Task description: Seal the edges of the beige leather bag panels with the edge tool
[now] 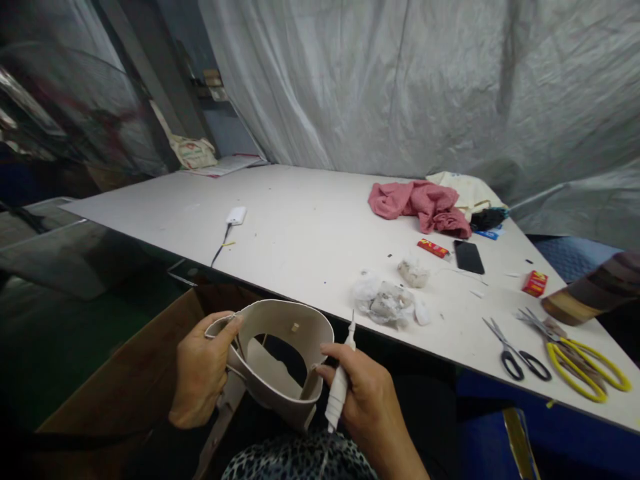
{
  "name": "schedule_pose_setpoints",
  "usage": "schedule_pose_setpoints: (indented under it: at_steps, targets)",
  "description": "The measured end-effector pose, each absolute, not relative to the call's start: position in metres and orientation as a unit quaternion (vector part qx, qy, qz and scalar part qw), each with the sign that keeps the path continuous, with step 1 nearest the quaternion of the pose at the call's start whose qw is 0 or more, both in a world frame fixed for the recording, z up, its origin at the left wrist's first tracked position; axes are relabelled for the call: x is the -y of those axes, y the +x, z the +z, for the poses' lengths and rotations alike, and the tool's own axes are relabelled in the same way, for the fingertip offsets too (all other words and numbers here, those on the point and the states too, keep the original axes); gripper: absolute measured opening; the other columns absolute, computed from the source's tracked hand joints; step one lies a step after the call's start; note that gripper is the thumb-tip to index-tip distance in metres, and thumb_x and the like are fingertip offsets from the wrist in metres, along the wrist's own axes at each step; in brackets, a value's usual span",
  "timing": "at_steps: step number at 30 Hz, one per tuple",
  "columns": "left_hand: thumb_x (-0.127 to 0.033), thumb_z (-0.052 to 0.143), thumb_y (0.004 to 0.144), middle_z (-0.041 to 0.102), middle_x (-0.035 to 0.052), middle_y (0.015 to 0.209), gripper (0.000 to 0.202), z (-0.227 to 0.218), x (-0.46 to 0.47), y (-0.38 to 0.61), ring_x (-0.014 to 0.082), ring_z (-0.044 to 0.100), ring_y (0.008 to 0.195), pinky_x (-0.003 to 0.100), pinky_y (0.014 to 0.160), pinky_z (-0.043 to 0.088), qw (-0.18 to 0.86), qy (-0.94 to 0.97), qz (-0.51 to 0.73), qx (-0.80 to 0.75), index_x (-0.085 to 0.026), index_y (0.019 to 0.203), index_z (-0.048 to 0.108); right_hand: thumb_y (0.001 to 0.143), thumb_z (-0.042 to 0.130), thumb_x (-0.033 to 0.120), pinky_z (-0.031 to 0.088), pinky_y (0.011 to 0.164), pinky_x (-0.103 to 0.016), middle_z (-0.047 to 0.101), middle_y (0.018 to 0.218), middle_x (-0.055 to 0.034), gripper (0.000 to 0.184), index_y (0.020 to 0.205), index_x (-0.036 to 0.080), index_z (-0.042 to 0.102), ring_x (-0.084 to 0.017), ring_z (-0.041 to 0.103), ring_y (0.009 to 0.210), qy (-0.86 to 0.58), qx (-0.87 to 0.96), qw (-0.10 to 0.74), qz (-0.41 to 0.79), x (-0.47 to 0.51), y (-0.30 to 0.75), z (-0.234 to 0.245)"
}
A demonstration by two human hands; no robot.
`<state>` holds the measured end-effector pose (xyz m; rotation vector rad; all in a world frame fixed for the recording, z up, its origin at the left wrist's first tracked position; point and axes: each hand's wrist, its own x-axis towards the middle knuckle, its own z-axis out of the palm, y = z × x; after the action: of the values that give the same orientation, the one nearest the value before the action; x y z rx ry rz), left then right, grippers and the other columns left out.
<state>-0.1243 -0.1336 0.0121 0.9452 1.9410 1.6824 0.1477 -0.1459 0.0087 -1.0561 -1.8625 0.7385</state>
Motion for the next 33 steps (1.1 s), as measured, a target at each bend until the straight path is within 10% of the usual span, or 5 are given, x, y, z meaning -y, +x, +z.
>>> schedule_pose_setpoints:
  at_steps: [12, 17, 33]
  targets:
    - [-0.040, 0.079, 0.078, 0.074, 0.0006, 0.075, 0.023, 0.015, 0.139, -0.114, 0.0195, 0.068, 0.071, 0.027, 0.066, 0.051, 0.183, 0.374, 0.574, -0.706, -0.018, 0.085, 0.076, 0.081, 0.080, 0.018, 0.035, 0.063, -0.026, 0.070, 0.084, 0.0029, 0.026, 0.095, 0.026, 0.059, -0.020, 0.066, 0.073, -0.519, 0.793, 0.180, 0.261, 0.142, 0.115, 0.026]
    - [-0.041, 0.078, 0.079, 0.074, 0.0005, 0.076, 0.023, 0.010, 0.143, -0.114, 0.0190, 0.068, 0.071, 0.027, 0.067, 0.052, 0.187, 0.394, 0.556, -0.708, -0.019, 0.085, 0.077, 0.077, 0.064, 0.003, 0.038, 0.065, -0.024, 0.066, 0.089, 0.0018, 0.029, 0.094, 0.025, 0.054, -0.017, 0.061, 0.073, -0.518, 0.778, 0.222, 0.277, 0.140, 0.114, 0.008]
    - [-0.040, 0.073, 0.087, 0.075, 0.0013, 0.083, 0.019, -0.007, 0.186, -0.112, 0.0211, 0.070, 0.075, 0.029, 0.073, 0.054, 0.202, 0.449, 0.500, -0.713, -0.021, 0.088, 0.073, 0.083, 0.065, 0.028, 0.046, 0.058, -0.026, 0.061, 0.075, 0.0042, 0.020, 0.095, 0.026, 0.049, -0.018, 0.060, 0.064, -0.610, 0.623, 0.357, 0.334, 0.167, 0.121, -0.047]
